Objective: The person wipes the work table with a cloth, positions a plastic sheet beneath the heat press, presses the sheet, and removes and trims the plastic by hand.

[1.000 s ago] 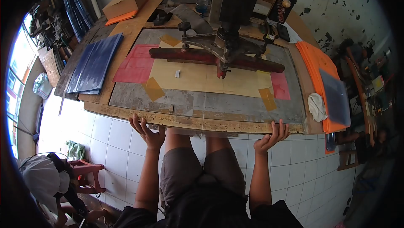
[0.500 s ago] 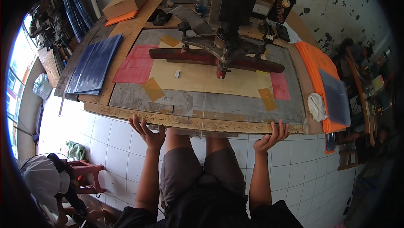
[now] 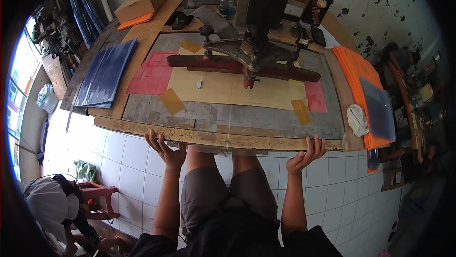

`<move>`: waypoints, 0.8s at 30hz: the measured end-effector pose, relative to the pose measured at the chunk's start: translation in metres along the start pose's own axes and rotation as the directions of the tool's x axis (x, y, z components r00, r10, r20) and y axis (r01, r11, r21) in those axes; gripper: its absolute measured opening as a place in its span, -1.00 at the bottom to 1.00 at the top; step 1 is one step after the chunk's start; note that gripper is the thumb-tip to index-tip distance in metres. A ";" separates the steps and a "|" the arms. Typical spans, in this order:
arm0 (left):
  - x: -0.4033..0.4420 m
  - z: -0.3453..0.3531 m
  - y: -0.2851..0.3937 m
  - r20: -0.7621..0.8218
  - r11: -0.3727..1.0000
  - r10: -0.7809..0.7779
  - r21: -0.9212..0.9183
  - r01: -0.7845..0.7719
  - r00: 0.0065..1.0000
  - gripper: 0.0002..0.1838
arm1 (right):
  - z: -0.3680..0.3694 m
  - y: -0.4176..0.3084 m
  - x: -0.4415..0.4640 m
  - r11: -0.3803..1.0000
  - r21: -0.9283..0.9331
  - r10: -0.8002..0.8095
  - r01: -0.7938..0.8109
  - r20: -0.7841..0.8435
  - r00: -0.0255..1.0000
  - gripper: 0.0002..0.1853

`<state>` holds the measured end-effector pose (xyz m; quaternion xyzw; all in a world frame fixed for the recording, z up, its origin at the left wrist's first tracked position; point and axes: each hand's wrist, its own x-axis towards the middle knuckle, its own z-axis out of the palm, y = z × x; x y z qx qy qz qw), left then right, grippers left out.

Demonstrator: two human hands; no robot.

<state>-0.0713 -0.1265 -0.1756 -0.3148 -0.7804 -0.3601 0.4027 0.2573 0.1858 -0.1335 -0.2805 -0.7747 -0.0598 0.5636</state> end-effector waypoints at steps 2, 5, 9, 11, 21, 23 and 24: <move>-0.001 0.000 -0.001 0.008 1.000 -0.007 -0.004 0.007 1.000 -0.07 | -0.002 -0.001 0.000 1.000 0.001 0.010 -0.010 0.010 1.000 -0.42; -0.002 0.000 -0.002 0.014 1.000 -0.004 -0.007 0.005 1.000 -0.06 | -0.005 -0.005 0.001 0.999 0.006 0.037 -0.037 0.038 0.999 -0.41; -0.002 0.000 -0.002 -0.002 1.000 -0.001 -0.023 0.001 1.000 -0.09 | -0.017 -0.018 0.010 0.991 0.085 0.094 -0.103 0.099 0.991 -0.35; -0.002 0.000 -0.003 0.015 1.000 0.003 -0.021 -0.003 1.000 -0.06 | -0.027 -0.030 0.015 0.987 0.116 0.094 -0.113 0.155 0.983 -0.30; -0.001 0.001 0.000 0.005 0.998 0.014 -0.062 -0.013 1.000 -0.07 | -0.056 -0.115 0.045 0.993 0.118 -0.090 0.027 0.568 0.818 -0.52; -0.001 -0.002 0.000 0.028 0.998 -0.002 -0.059 0.004 1.000 -0.09 | -0.057 -0.118 0.055 0.992 0.103 -0.114 0.067 0.580 0.806 -0.57; -0.002 -0.004 0.000 0.027 0.998 0.003 -0.060 -0.001 1.000 -0.11 | -0.058 -0.120 0.061 0.991 0.120 -0.117 0.057 0.580 0.806 -0.60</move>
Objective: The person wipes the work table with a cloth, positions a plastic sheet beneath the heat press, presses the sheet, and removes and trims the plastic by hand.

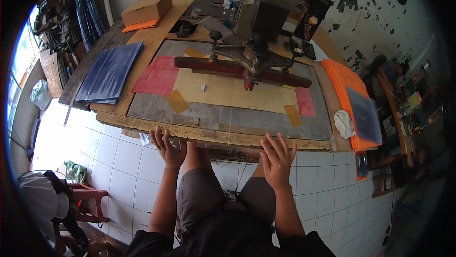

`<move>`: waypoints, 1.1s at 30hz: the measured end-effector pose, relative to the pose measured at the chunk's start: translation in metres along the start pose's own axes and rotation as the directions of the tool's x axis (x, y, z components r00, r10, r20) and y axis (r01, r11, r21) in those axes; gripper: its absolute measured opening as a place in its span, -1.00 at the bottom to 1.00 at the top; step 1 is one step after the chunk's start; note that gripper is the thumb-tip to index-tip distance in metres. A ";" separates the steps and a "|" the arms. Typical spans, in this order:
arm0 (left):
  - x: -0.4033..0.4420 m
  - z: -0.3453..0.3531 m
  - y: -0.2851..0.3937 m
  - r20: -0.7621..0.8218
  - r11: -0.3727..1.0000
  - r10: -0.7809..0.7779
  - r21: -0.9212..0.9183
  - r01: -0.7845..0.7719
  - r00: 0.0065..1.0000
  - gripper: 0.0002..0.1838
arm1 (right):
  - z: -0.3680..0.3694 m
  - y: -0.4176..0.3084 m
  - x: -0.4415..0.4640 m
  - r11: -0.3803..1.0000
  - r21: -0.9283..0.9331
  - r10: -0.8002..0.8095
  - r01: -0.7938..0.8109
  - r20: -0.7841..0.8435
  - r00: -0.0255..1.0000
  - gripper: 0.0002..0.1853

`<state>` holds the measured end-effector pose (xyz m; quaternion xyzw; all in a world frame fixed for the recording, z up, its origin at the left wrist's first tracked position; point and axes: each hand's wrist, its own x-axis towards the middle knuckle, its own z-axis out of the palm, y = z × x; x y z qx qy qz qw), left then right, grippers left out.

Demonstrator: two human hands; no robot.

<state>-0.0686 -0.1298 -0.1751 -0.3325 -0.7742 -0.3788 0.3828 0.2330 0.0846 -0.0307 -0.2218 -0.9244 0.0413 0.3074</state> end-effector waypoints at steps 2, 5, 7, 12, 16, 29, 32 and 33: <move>0.003 -0.001 0.001 -0.010 1.000 0.009 0.000 -0.009 1.000 -0.14 | -0.009 0.000 0.011 0.999 0.039 -0.012 0.013 -0.005 1.000 -0.65; 0.003 -0.001 -0.001 -0.031 1.000 0.015 0.009 -0.015 0.999 -0.21 | -0.008 0.003 0.020 0.999 0.029 -0.042 0.045 -0.074 0.996 -0.69; 0.003 -0.002 0.000 -0.019 1.000 -0.002 0.009 0.002 1.000 -0.22 | -0.010 0.000 0.031 0.998 0.008 -0.061 0.062 -0.118 0.991 -0.70; 0.006 -0.002 0.007 -0.041 1.000 -0.010 -0.004 0.010 0.999 -0.23 | -0.031 -0.016 0.051 0.994 -0.048 -0.109 0.101 -0.204 0.973 -0.71; 0.007 -0.006 0.008 -0.013 0.999 -0.015 -0.034 0.015 1.000 -0.22 | -0.045 -0.024 0.040 0.992 -0.049 -0.125 0.117 -0.246 0.961 -0.71; 0.062 -0.071 0.054 0.086 0.982 -0.105 -0.148 0.117 0.991 -0.48 | -0.080 0.002 -0.059 0.983 0.154 -0.113 0.096 0.111 0.987 -0.67; 0.105 -0.108 0.103 0.204 0.633 -0.198 -0.720 0.284 0.959 -0.43 | -0.079 0.006 -0.063 0.983 0.159 -0.111 0.088 0.142 0.984 -0.66; 0.117 -0.127 0.122 0.279 0.377 -0.150 -0.871 0.316 0.948 -0.38 | -0.078 0.006 -0.059 0.983 0.160 -0.113 0.090 0.141 0.983 -0.66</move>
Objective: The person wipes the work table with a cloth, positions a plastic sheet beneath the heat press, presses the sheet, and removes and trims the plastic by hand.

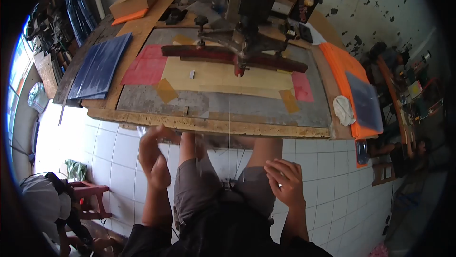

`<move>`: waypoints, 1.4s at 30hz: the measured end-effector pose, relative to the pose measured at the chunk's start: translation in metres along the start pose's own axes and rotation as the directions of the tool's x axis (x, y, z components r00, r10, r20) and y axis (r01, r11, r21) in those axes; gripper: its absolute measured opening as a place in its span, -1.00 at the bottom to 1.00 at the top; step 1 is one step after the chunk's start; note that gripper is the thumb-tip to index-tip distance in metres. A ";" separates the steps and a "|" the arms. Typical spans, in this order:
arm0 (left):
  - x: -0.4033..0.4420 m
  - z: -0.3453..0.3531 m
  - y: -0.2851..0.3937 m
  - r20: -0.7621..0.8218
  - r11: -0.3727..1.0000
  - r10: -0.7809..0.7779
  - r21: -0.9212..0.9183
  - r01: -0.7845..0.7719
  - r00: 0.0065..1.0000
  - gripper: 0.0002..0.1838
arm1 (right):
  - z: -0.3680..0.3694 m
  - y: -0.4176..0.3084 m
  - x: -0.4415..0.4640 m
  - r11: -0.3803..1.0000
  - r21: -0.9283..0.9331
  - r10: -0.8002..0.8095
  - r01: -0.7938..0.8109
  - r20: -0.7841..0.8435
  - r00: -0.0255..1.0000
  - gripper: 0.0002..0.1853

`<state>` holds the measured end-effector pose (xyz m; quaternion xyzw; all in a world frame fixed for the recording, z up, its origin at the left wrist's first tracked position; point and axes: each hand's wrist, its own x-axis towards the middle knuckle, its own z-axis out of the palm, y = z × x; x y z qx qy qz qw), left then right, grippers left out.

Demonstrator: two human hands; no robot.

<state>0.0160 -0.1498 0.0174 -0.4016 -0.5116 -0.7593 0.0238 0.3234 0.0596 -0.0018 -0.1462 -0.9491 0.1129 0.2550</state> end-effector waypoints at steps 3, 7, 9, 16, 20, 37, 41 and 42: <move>0.037 0.056 0.088 0.343 0.757 0.248 -0.652 0.039 0.906 -0.64 | -0.007 0.000 0.023 1.000 -0.004 -0.018 0.018 0.023 1.000 -0.63; 0.026 0.112 0.129 0.035 0.623 0.393 -0.746 -0.238 0.919 -0.85 | 0.002 -0.002 0.019 1.000 0.017 -0.017 0.017 0.058 0.998 -0.61; 0.029 0.114 0.116 0.042 0.538 0.492 -0.800 -0.266 0.870 -0.73 | 0.005 0.000 0.015 1.000 0.018 -0.007 0.006 0.058 0.998 -0.62; 0.035 0.073 0.111 0.609 0.774 0.345 -0.615 0.151 0.714 -0.45 | 0.000 0.005 0.014 0.999 0.032 -0.020 0.017 0.086 0.996 -0.64; 0.036 0.102 0.121 0.320 0.810 0.388 -0.565 -0.154 0.864 -0.97 | -0.019 0.002 0.031 0.999 0.047 -0.007 -0.002 0.189 0.982 -0.63; 0.116 0.050 0.050 0.553 0.996 0.013 0.064 -0.058 0.833 -0.67 | 0.010 0.132 0.202 0.960 0.204 0.155 -0.192 0.188 0.970 -0.47; 0.161 0.035 -0.065 0.617 0.778 -0.254 0.588 -0.222 0.745 -0.50 | 0.008 0.151 0.225 0.985 0.144 0.046 -0.097 0.322 0.946 -0.44; 0.158 0.030 -0.083 0.629 0.759 -0.186 0.580 -0.297 0.755 -0.49 | 0.009 0.154 0.230 0.981 0.162 0.046 -0.108 0.348 0.936 -0.44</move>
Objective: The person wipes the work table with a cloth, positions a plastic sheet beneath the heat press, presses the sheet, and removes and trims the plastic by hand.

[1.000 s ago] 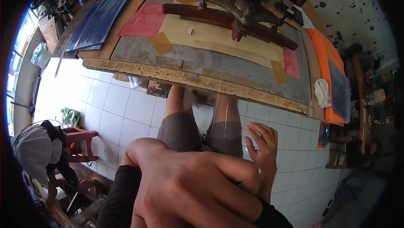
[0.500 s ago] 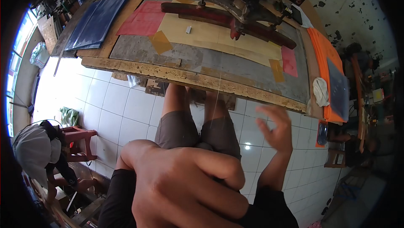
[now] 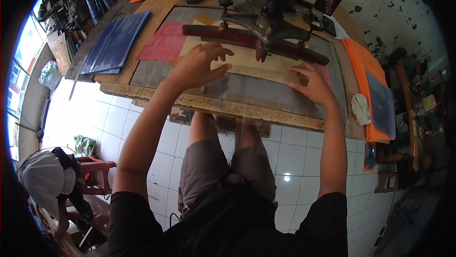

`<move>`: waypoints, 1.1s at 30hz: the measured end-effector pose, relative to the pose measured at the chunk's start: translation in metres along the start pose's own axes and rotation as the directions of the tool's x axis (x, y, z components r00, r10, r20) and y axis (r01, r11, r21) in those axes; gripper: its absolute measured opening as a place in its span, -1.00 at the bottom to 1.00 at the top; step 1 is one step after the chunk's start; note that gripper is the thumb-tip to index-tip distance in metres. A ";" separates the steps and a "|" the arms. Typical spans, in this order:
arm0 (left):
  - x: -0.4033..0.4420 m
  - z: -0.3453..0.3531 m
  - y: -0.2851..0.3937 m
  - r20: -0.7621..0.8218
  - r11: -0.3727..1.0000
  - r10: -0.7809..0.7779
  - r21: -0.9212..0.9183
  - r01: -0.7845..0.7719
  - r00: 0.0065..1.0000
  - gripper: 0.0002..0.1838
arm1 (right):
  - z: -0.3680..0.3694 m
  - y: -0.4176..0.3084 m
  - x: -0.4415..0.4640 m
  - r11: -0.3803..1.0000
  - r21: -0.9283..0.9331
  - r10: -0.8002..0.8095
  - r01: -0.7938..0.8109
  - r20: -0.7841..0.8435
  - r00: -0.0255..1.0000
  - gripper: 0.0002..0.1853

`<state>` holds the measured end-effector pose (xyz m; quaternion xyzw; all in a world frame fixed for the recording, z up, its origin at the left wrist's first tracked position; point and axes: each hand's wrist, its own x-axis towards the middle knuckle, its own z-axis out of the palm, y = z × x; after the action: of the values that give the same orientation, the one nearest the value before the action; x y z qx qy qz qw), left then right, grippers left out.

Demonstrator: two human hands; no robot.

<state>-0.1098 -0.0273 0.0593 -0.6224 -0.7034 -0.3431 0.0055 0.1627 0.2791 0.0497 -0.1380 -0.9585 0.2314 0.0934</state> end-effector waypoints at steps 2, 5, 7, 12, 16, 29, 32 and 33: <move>-0.001 0.018 -0.019 -0.063 0.988 0.124 0.104 -0.117 0.990 -0.48 | 0.002 0.006 0.003 0.997 0.080 0.005 -0.005 0.000 1.000 -0.47; -0.010 0.027 -0.019 -0.070 0.997 0.039 0.069 -0.034 0.997 -0.53 | 0.009 0.013 -0.001 0.979 0.202 0.000 0.016 -0.079 0.997 -0.60; -0.011 0.027 -0.018 -0.076 0.999 -0.038 0.027 0.040 0.996 -0.58 | 0.010 0.019 -0.005 0.975 0.218 -0.019 0.042 -0.105 0.994 -0.71; -0.009 0.029 -0.012 -0.178 0.997 -0.074 -0.030 0.069 0.981 -0.46 | 0.009 0.018 -0.005 0.781 0.623 0.052 0.031 -0.114 0.992 -0.84; -0.008 0.029 -0.013 -0.202 0.986 -0.137 -0.121 0.114 0.970 -0.39 | 0.005 0.018 -0.007 0.690 0.715 0.037 0.111 -0.187 0.982 -0.86; -0.010 0.023 -0.013 -0.158 0.736 -0.322 -0.662 0.142 0.933 -0.41 | 0.001 0.009 -0.008 0.668 0.731 0.147 0.141 -0.315 0.937 -0.63; -0.011 0.023 -0.017 -0.154 0.713 -0.307 -0.691 0.120 0.939 -0.45 | 0.004 0.011 -0.007 0.649 0.738 0.127 0.185 -0.346 0.930 -0.62; -0.011 0.023 -0.017 -0.150 0.712 -0.310 -0.691 0.124 0.939 -0.46 | 0.004 0.011 -0.007 0.648 0.737 0.125 0.193 -0.352 0.928 -0.63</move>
<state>-0.1128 -0.0256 0.0283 -0.4449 -0.5937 -0.6487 -0.1697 0.1709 0.2848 0.0404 -0.1089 -0.7390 0.5791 0.3267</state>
